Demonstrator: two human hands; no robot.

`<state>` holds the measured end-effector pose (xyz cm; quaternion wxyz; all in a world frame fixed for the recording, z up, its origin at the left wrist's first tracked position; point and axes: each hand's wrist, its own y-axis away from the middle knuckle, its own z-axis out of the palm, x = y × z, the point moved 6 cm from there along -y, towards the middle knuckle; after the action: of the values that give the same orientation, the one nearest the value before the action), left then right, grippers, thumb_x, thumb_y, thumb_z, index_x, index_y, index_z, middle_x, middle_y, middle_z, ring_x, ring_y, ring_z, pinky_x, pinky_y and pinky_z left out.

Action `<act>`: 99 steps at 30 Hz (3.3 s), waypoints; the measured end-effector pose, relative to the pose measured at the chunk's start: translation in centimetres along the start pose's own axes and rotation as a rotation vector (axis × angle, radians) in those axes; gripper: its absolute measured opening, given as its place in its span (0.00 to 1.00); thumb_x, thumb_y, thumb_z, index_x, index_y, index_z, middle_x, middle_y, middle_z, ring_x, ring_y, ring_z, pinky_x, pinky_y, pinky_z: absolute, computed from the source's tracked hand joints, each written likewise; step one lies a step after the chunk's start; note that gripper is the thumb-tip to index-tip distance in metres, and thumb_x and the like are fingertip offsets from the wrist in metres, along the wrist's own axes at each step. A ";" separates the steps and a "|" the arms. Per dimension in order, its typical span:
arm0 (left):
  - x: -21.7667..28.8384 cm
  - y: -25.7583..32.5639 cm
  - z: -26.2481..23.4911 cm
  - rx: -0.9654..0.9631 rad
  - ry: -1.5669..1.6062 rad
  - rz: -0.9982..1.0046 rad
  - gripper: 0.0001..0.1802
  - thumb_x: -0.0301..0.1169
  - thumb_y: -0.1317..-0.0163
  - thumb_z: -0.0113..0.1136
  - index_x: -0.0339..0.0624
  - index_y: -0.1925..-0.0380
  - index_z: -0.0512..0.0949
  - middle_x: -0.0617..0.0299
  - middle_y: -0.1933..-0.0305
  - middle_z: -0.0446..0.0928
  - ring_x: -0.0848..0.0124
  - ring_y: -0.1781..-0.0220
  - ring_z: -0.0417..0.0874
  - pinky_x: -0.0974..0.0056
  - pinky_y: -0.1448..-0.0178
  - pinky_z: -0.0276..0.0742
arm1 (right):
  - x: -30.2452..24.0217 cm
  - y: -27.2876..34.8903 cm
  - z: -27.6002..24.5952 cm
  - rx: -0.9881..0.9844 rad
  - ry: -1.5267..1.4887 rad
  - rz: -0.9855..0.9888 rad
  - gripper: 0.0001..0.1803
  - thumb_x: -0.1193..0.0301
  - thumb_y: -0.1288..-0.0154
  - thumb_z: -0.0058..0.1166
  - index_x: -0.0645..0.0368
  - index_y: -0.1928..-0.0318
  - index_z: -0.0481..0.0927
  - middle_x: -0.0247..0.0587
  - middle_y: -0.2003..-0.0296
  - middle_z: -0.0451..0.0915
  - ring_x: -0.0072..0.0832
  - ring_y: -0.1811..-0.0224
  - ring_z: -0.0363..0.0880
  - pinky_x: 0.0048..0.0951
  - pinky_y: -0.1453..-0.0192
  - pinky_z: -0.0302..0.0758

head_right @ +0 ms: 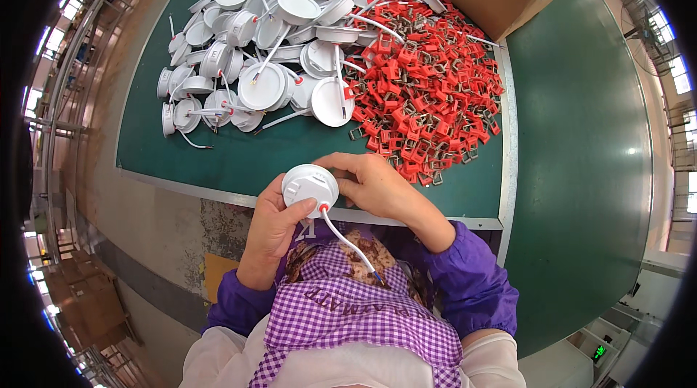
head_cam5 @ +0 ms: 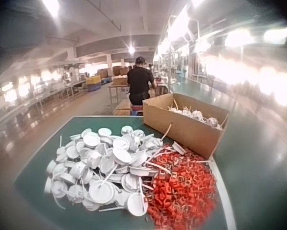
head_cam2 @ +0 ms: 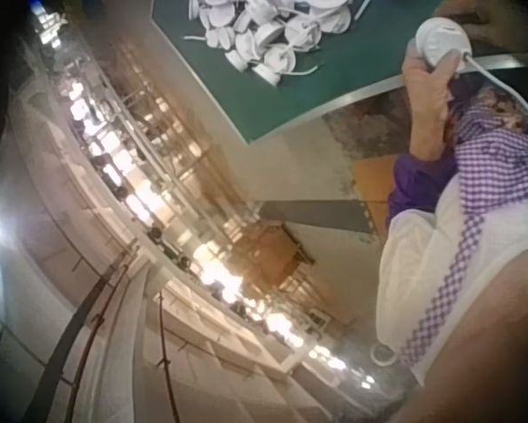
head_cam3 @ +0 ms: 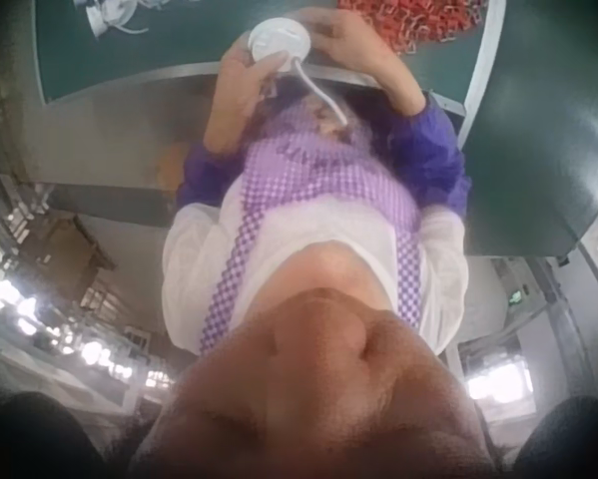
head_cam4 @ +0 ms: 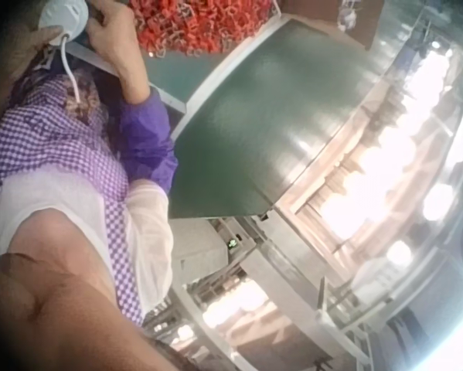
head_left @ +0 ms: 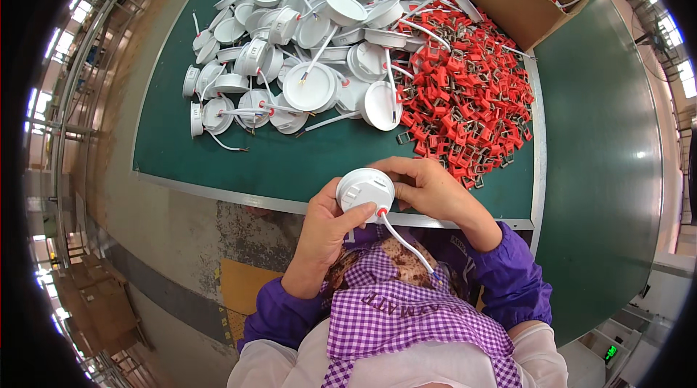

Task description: The recorder is assembling small circular light fixture bases by manually inserting red plastic locking clips into prepared slots.

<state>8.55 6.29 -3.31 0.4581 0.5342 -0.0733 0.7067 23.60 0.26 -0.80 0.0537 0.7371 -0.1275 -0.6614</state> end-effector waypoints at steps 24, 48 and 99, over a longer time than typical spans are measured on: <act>1.0 -0.4 -0.6 0.076 0.005 0.042 0.19 0.22 0.41 0.65 0.38 0.49 0.75 0.62 0.55 0.82 0.78 0.60 0.83 0.74 0.64 0.78 | 2.7 0.3 -1.5 0.353 -0.177 0.039 0.20 0.81 0.32 0.52 0.62 0.40 0.73 0.32 0.69 0.77 0.18 0.71 0.77 0.21 0.67 0.77; 1.0 -1.3 0.8 0.171 -0.373 0.365 0.16 0.25 0.41 0.68 0.33 0.54 0.77 0.61 0.60 0.82 0.78 0.61 0.81 0.71 0.57 0.78 | 2.5 1.8 -1.5 0.621 -0.215 -0.018 0.07 0.78 0.37 0.60 0.66 0.59 0.81 0.37 0.72 0.81 0.19 0.72 0.80 0.23 0.69 0.75; 2.7 -0.2 4.2 -0.185 -0.514 0.358 0.16 0.27 0.40 0.67 0.36 0.52 0.77 0.62 0.62 0.81 0.78 0.61 0.80 0.69 0.58 0.77 | -0.6 4.1 -2.7 0.280 -0.234 -0.021 0.25 0.79 0.42 0.66 0.67 0.44 0.75 0.43 0.55 0.84 0.23 0.56 0.83 0.25 0.51 0.79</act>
<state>11.57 5.48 0.61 0.3398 0.6298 -0.3432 0.6084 25.71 -3.76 1.13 -0.0718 0.6565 -0.2161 -0.7191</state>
